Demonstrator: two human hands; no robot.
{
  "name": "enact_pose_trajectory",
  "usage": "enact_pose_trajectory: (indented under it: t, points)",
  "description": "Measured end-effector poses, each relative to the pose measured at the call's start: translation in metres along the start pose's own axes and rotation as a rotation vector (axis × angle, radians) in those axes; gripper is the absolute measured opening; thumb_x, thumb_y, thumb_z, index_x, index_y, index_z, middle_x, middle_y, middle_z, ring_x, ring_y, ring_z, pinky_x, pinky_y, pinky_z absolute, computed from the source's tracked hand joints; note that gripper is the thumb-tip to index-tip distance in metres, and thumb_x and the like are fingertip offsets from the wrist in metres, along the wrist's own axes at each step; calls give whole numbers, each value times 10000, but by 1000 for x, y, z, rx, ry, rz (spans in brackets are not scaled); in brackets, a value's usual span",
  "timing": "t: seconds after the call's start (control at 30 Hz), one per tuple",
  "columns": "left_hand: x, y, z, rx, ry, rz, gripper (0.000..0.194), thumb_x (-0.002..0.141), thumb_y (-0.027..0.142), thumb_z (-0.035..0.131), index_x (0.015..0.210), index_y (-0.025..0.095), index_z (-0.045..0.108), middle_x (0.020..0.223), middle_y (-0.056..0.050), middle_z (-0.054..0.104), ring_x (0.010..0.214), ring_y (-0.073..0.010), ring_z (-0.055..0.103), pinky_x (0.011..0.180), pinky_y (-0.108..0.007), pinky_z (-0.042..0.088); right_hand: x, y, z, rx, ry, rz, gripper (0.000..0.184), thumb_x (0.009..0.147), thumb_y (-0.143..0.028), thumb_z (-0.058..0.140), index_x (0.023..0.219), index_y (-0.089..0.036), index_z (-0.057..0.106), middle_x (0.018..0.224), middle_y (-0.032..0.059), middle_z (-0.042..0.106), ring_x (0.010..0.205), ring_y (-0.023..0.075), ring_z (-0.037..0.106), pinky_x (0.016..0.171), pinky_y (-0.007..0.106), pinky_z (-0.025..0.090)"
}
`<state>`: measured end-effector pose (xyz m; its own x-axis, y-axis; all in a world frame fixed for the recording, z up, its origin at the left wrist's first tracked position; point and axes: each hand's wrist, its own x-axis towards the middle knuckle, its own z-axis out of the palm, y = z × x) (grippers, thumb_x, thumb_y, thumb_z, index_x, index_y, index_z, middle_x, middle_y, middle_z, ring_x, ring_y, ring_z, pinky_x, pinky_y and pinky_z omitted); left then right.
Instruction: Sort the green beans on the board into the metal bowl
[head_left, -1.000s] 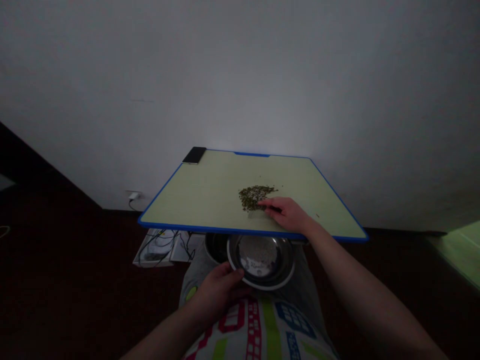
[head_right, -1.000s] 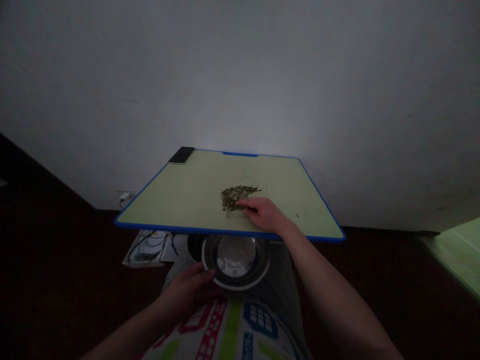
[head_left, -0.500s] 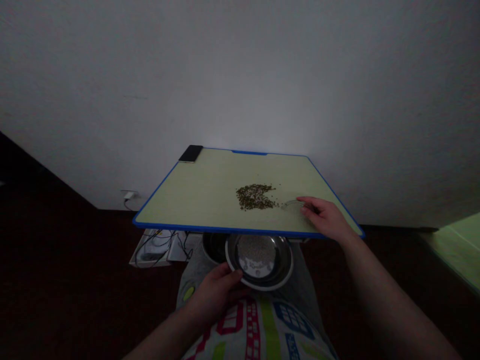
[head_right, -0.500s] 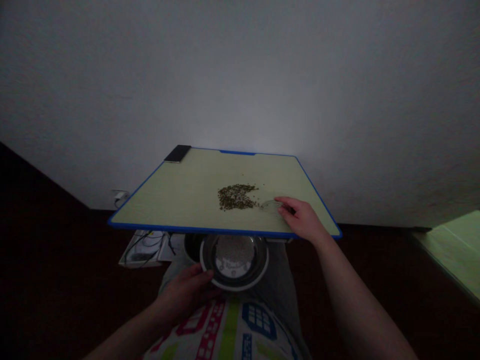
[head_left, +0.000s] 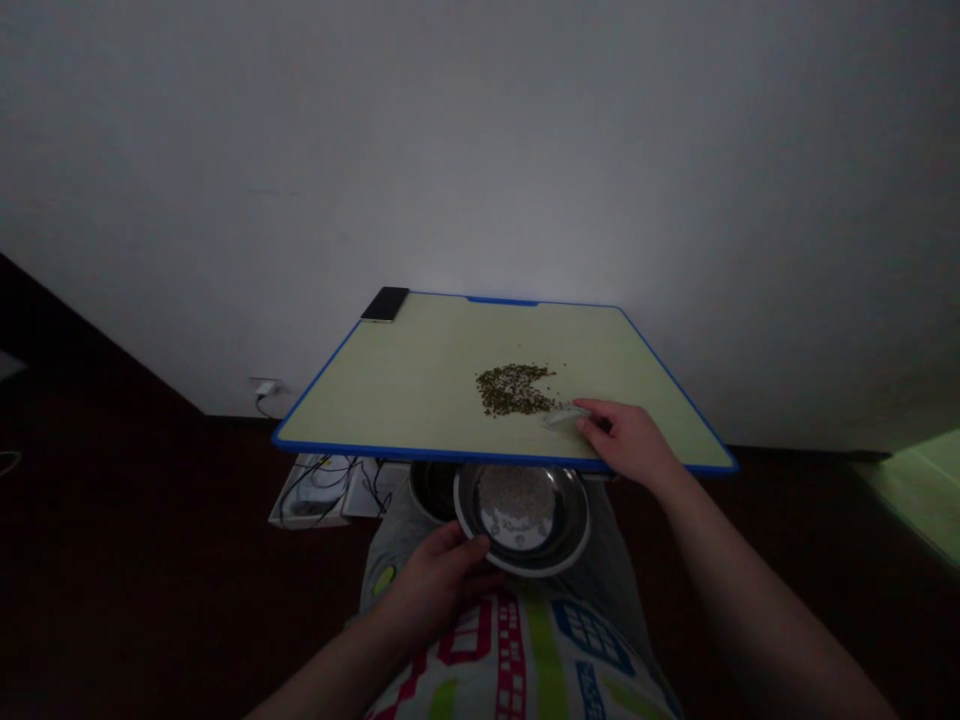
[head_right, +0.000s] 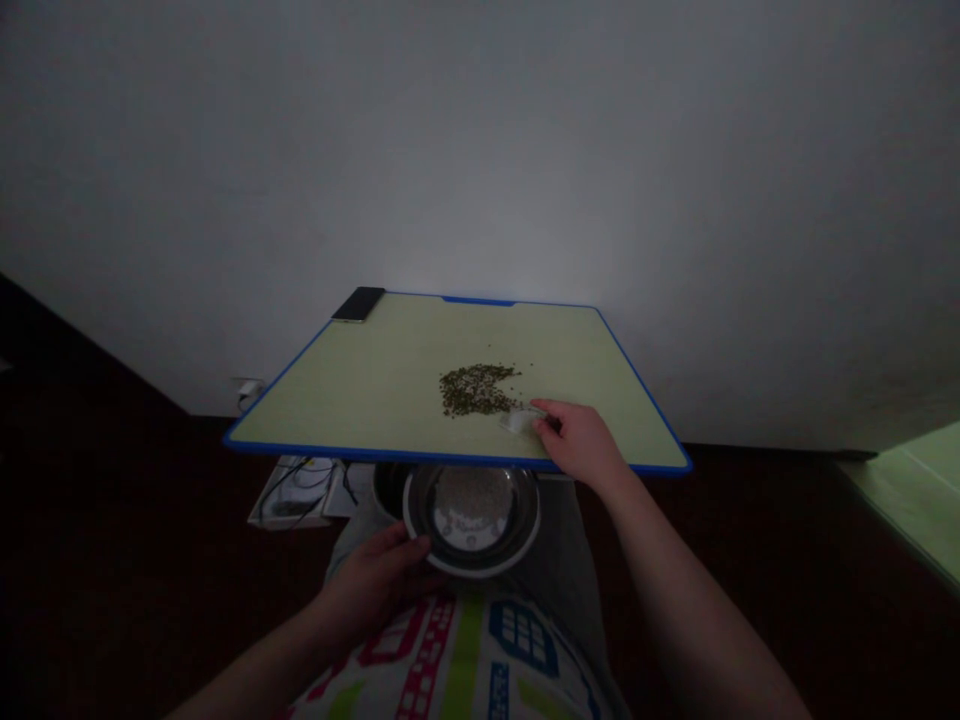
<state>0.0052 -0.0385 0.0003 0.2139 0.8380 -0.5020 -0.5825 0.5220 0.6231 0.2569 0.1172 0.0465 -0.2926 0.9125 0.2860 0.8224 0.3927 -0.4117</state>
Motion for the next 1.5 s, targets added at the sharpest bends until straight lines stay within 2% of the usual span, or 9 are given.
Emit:
enact_pose_trajectory:
  t: [0.27, 0.47, 0.73, 1.2, 1.3, 1.43, 1.5]
  points:
    - [-1, -2, -2, -17, 10, 13, 247, 655, 207, 829, 860, 147, 705, 859, -71, 822, 791, -221, 775, 692, -265, 613, 5, -32, 14, 6, -38, -5, 382, 850, -289, 547, 1176, -180, 714, 752, 50, 742, 571, 170, 608, 618, 295, 478]
    - [-2, 0, 2, -28, 21, 11, 272, 622, 223, 849, 841, 152, 705, 819, -51, 822, 738, -209, 773, 649, -254, 614, 9, -47, 18, 55, -86, -6, 404, 848, -292, 541, 1197, -166, 701, 759, 52, 743, 601, 166, 611, 641, 286, 464]
    - [0, -4, -2, -34, 13, 25, 275, 630, 212, 845, 853, 153, 695, 831, -57, 822, 729, -204, 773, 637, -246, 609, 14, -52, 22, 124, -146, -52, 394, 839, -287, 563, 1188, -171, 707, 750, 46, 735, 569, 154, 581, 622, 287, 451]
    - [0, -1, 0, -2, 10, 35, 312, 587, 259, 873, 839, 166, 714, 845, -49, 820, 781, -224, 774, 673, -268, 613, 15, -49, 26, 272, -249, -87, 391, 831, -273, 574, 1192, -202, 705, 1008, 68, 761, 740, 184, 665, 670, 293, 498]
    - [0, -1, 0, -2, 2, 37, 333, 579, 274, 878, 846, 155, 717, 850, -61, 819, 783, -227, 772, 679, -271, 612, 15, -56, 25, 275, -270, -116, 393, 823, -247, 578, 1192, -193, 705, 968, 60, 765, 726, 173, 657, 671, 284, 486]
    - [1, -1, -1, -1, 0, 37, 366, 555, 281, 891, 846, 145, 715, 859, -74, 819, 790, -232, 770, 694, -279, 612, 14, -64, 22, 248, -317, -160, 388, 825, -244, 578, 1186, -187, 708, 744, 29, 738, 611, 148, 601, 628, 273, 450]
    - [1, -1, -1, -1, 6, 38, 361, 554, 280, 890, 837, 148, 710, 853, -71, 819, 784, -232, 770, 691, -282, 612, 13, -64, 20, 263, -342, -175, 391, 827, -251, 575, 1189, -180, 706, 709, 24, 723, 601, 144, 591, 627, 272, 445]
